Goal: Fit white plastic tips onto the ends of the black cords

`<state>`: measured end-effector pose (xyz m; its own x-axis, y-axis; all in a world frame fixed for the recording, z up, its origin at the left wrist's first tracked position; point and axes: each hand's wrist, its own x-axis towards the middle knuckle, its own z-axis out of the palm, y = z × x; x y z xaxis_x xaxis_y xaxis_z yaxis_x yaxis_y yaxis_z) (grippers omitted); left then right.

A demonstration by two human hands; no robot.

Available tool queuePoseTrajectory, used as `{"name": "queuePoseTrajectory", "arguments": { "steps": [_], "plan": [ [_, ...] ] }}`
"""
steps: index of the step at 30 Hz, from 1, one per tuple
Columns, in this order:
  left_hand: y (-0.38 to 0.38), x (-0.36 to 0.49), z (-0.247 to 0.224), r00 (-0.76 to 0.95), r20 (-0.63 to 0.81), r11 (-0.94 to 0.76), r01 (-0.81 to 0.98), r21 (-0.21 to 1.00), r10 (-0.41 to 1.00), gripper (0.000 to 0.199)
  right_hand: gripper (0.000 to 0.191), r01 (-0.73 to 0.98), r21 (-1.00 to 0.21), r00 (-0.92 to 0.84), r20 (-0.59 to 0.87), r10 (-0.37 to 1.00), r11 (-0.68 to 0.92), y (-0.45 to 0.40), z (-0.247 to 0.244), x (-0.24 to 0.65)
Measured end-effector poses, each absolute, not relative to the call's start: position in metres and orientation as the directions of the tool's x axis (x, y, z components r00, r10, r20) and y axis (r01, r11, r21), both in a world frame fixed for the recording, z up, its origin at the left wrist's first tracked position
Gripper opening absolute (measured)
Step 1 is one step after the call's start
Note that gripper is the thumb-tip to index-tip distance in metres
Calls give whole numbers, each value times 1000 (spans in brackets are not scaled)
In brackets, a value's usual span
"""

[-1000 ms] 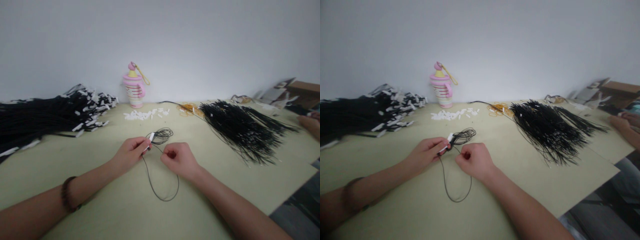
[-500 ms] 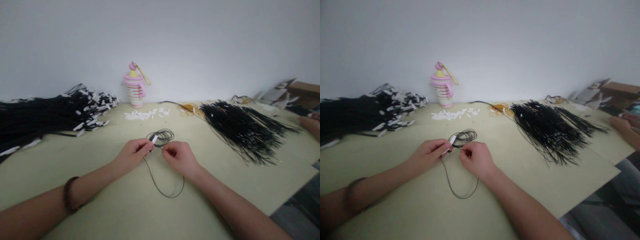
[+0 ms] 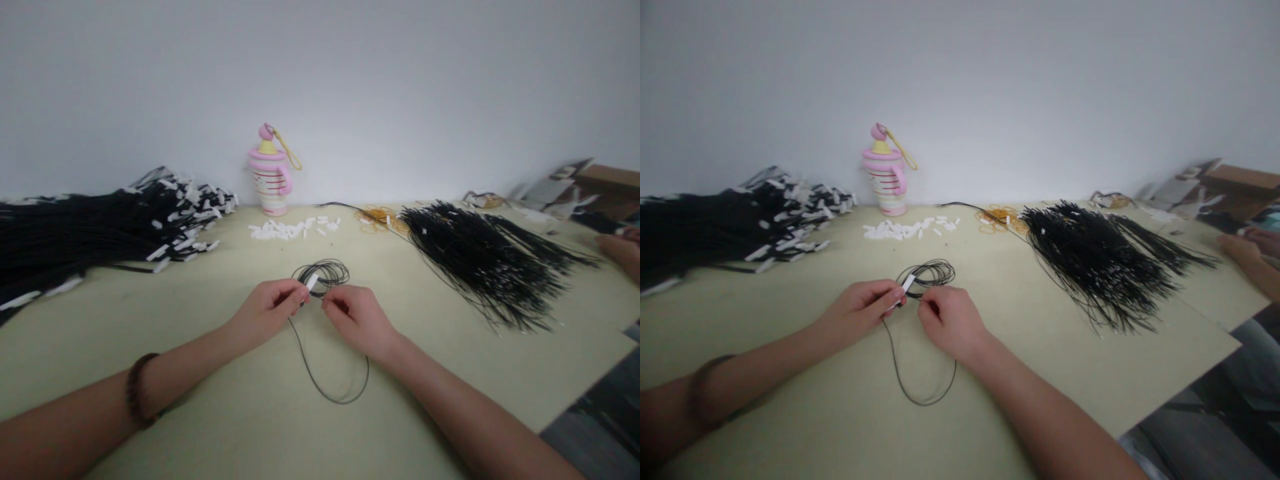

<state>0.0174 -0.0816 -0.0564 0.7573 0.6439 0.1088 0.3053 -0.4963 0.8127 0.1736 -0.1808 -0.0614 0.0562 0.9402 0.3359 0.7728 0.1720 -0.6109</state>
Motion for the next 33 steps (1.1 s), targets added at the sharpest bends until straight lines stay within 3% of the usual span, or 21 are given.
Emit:
{"name": "queuePoseTrajectory", "arguments": {
  "steps": [33],
  "plan": [
    [-83,16,-59,803,128,-533,257,806,582,31,16,763,-625,57,317,947,164,-181,-59,170]
  ]
}}
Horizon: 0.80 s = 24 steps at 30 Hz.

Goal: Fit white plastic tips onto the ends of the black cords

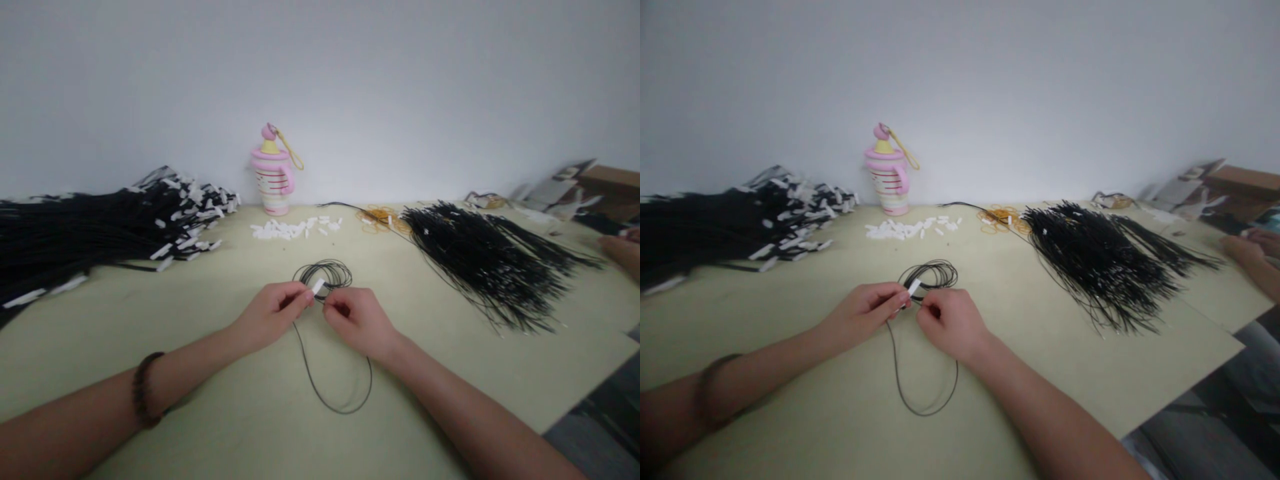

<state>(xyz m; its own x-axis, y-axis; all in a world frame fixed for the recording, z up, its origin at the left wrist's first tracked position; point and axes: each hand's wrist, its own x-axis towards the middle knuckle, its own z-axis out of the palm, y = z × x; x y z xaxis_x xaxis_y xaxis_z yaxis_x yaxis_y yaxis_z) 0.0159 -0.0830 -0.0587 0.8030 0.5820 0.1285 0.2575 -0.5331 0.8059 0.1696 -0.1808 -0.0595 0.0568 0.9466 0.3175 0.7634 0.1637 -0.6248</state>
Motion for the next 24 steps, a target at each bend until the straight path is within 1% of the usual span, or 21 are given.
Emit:
{"name": "queuePoseTrajectory", "arguments": {
  "steps": [12,24],
  "plan": [
    [-85,17,-58,809,137,-557,260,789,572,30,18,768,-608,17,333,943,201,-180,-62,169],
    [-85,17,-57,815,142,-564,252,787,562,31,19,753,-621,26,358,933,218,-181,-63,167]
  ]
}}
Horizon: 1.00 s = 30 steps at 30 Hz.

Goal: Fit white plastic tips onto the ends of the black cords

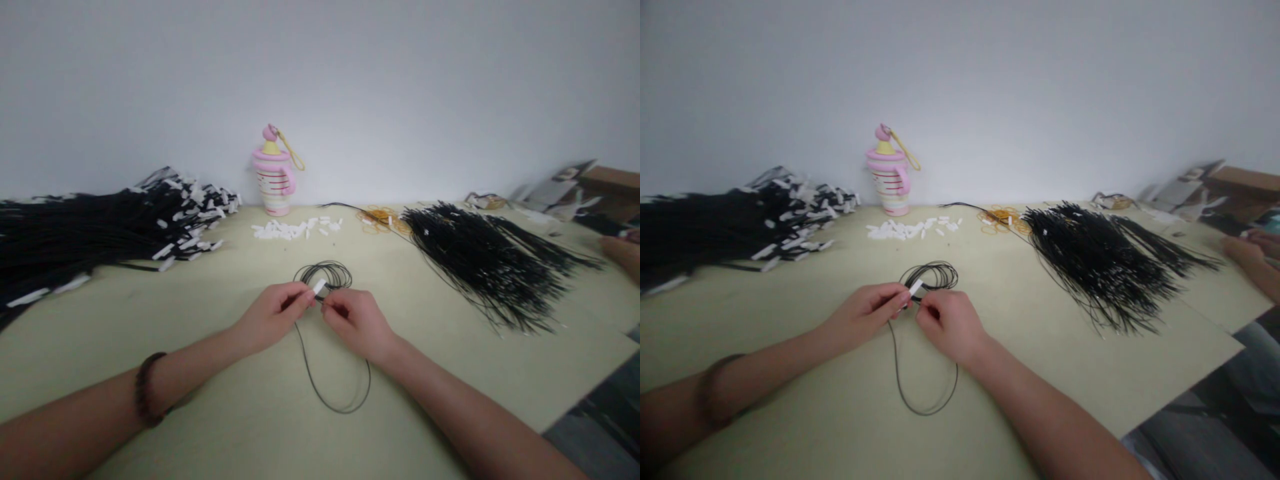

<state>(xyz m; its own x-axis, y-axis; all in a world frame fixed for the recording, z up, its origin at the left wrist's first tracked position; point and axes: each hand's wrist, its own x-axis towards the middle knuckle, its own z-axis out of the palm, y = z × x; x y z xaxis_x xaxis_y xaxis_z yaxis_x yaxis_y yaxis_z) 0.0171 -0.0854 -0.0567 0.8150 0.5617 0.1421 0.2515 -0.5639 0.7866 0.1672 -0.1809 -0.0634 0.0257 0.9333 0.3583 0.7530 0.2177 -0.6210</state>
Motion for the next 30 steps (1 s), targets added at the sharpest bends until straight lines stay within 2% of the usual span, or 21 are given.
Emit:
{"name": "queuePoseTrajectory", "arguments": {
  "steps": [30],
  "plan": [
    [-85,16,-57,828,116,-544,248,801,548,31,18,737,-641,49,368,928,215,-181,-63,165]
  ]
}}
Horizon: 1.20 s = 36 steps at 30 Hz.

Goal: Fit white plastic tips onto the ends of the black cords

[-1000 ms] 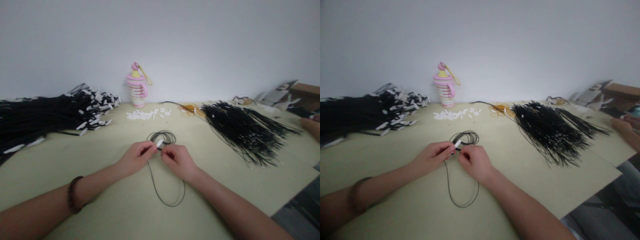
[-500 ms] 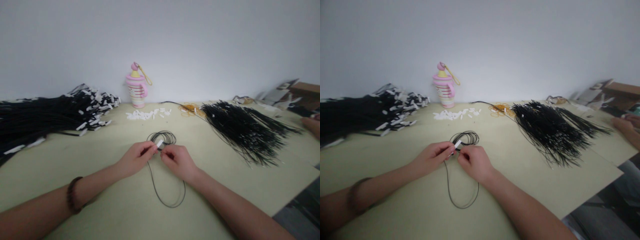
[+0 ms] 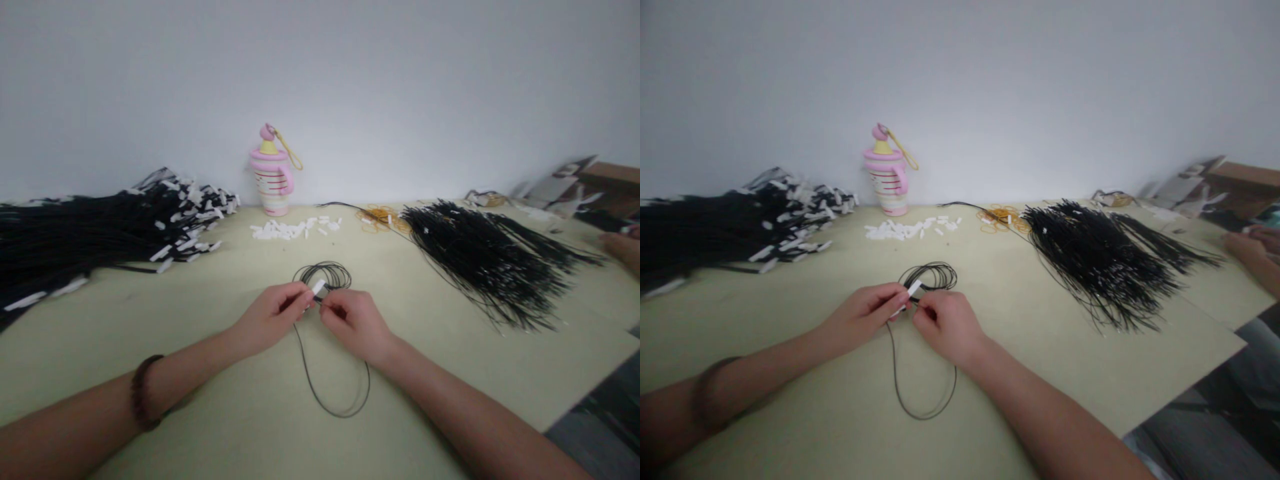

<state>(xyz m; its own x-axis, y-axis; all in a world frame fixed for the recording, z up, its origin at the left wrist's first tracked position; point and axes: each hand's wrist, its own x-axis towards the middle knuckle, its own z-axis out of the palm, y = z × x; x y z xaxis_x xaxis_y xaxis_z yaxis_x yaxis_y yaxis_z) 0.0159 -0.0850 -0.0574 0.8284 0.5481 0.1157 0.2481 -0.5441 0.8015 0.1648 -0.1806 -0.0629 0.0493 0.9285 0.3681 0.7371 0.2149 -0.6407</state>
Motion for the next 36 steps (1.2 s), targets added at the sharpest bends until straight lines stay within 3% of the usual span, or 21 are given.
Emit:
{"name": "queuePoseTrajectory", "arguments": {
  "steps": [36],
  "plan": [
    [-85,16,-64,849,128,-572,227,788,512,31,17,697,-673,55,396,917,249,-179,-66,164]
  ]
}}
